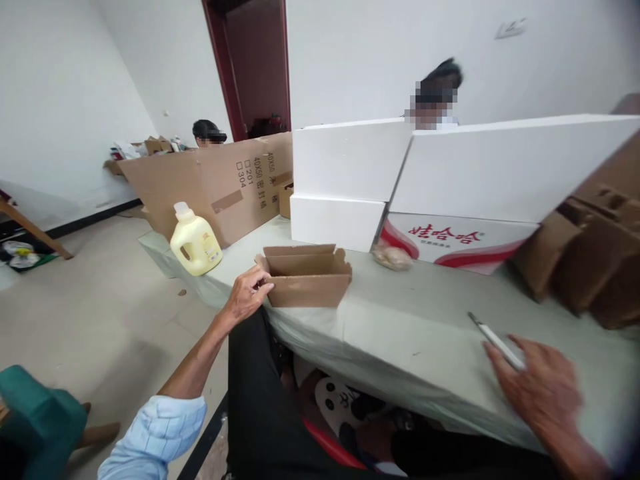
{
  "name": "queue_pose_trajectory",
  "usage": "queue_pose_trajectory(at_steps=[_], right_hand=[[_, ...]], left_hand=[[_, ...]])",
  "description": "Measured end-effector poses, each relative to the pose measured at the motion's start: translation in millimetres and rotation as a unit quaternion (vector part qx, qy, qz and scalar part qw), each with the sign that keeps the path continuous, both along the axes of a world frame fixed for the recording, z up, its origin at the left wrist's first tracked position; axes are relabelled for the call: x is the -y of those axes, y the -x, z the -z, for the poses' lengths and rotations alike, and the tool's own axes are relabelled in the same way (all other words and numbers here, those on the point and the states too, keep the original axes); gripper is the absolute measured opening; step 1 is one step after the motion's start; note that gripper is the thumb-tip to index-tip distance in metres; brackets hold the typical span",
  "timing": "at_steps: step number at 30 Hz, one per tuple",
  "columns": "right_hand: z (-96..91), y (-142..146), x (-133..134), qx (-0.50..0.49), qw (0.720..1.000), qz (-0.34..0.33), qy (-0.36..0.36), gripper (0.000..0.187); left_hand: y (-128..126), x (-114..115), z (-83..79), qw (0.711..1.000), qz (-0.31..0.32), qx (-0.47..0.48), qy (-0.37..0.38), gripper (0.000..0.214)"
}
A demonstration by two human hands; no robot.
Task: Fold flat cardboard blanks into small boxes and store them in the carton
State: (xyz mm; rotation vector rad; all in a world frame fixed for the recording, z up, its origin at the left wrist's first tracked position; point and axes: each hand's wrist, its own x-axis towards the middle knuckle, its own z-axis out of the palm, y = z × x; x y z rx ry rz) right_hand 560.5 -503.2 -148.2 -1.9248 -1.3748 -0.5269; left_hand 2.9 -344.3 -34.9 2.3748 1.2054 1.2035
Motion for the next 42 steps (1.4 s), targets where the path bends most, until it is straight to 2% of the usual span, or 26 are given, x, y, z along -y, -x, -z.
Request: queue_pose_trajectory(at_steps=[3, 6, 9, 11, 14, 17, 22, 26, 32, 34, 39, 42], right_hand=[[-6.4, 44, -1, -0.107, 0.984, -0.141, 0.014, 0.07], [-14.0, 96, -3, -0.194, 0.937, -0.275, 0.094, 0.098], [-24.4, 133, -6, -0.224, 0.898, -0.356, 0.127, 0.12], [-30.9, 146, -7, -0.233, 0.884, -0.383, 0.131, 0.125], [-36.8, 155, -2, -0.241, 0.879, -0.388, 0.136, 0.119], [-38.8, 159, 9, -0.219, 0.892, -0.369, 0.14, 0.111], [-38.8, 163, 23, -0.152, 0.912, -0.352, 0.143, 0.11], [-38.7, 163, 23, -0.123, 0.918, -0.35, 0.14, 0.111], [-43.1, 166, 23, -0.145, 0.913, -0.356, 0.134, 0.099], [-42.9, 169, 23, -0.179, 0.91, -0.351, 0.132, 0.101], [-46.4, 170, 17, -0.305, 0.887, -0.334, 0.097, 0.121], [-55.1, 165, 12, -0.4, 0.856, -0.316, 0.09, 0.111]], left_hand=[[-18, 22, 6.8, 0.994, 0.102, 0.028, -0.027, 0.013], [-32, 35, 10.2, 0.986, 0.162, 0.038, -0.026, 0.014], [-42, 42, 10.3, 0.976, 0.212, 0.042, -0.025, 0.014], [-45, 46, 9.4, 0.971, 0.235, 0.037, -0.027, 0.013], [-46, 55, 8.9, 0.966, 0.257, 0.023, -0.035, 0.011], [-42, 67, 11.9, 0.965, 0.257, 0.004, -0.051, 0.011], [-35, 83, 22.4, 0.972, 0.227, -0.016, -0.056, 0.011], [-34, 86, 27.5, 0.977, 0.201, -0.017, -0.06, 0.01], [-36, 85, 32.3, 0.979, 0.182, -0.012, -0.087, 0.014], [-36, 83, 33.1, 0.98, 0.175, -0.007, -0.092, 0.025], [-31, 76, 31.2, 0.985, 0.14, 0.019, -0.097, 0.069], [-29, 71, 32.8, 0.986, 0.133, -0.031, -0.097, 0.087]])
